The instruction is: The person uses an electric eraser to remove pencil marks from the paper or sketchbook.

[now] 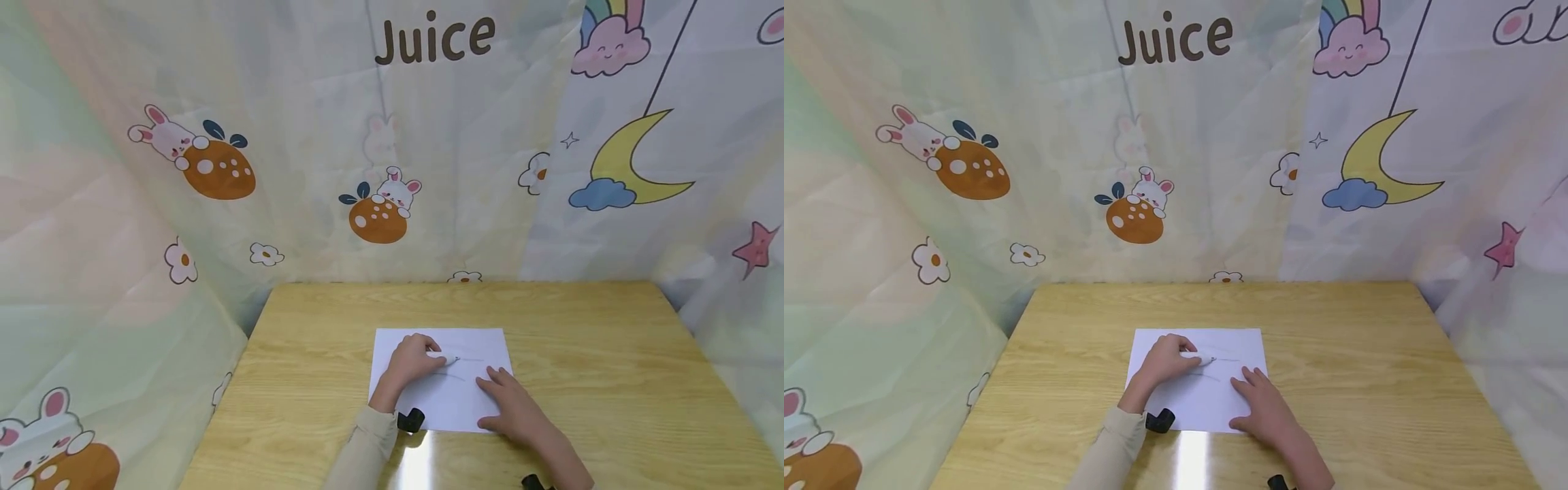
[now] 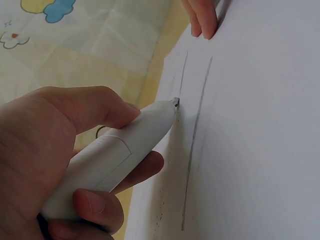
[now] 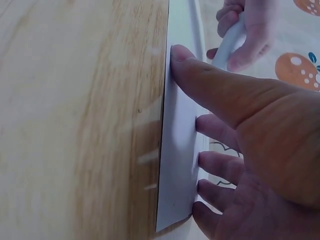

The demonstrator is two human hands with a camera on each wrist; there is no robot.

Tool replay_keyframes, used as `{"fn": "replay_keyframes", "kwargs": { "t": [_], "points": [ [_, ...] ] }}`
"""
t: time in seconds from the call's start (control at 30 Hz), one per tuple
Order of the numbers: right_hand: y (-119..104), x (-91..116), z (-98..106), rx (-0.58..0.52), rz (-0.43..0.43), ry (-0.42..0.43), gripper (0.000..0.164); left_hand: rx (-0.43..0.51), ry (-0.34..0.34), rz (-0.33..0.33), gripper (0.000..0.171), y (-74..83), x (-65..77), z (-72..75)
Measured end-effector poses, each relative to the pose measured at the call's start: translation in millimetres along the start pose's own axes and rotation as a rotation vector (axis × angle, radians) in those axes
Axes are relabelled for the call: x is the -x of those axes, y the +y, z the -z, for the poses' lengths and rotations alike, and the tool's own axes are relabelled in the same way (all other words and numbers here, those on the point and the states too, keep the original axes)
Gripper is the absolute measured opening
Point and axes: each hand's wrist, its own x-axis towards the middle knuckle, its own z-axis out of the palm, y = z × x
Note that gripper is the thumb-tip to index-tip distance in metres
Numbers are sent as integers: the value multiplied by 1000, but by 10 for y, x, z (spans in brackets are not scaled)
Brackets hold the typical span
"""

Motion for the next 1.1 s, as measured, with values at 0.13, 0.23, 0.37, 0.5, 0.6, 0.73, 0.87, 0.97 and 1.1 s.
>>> {"fn": "replay_keyframes", "kwargs": {
  "t": [0.13, 0.23, 0.37, 0.5, 0.6, 0.73, 0.87, 0.97, 1.1],
  "points": [
    [1, -23, 3, 11, 0, -25, 71, -23, -7, 14, 17, 20, -10, 14],
    [9, -34, -2, 14, 2, -26, 71, -42, 6, 14, 16, 47, -19, 15],
    [14, -48, -11, 8, -2, -13, 71, -21, 8, -5, 18, 78, -41, -6],
    [25, -32, -30, 4, -6, -58, 71, -26, -17, 16, 17, 74, -25, -46],
    [34, -24, -29, -7, -13, -37, 71, -38, -3, 8, 17, 58, -12, -64],
    [26, 4, 0, -20, -14, -31, 71, -53, 1, 0, 17, 53, 41, -31],
    [16, 19, 10, -25, -2, -32, 71, -57, -5, 7, 16, 87, 48, -14],
    [22, 11, 13, -27, 12, -12, 70, -53, -9, 19, 17, 128, 1, -20],
    [26, 11, 32, -19, 15, -11, 71, -47, -18, 20, 18, 167, -30, -11]
  ]
}}
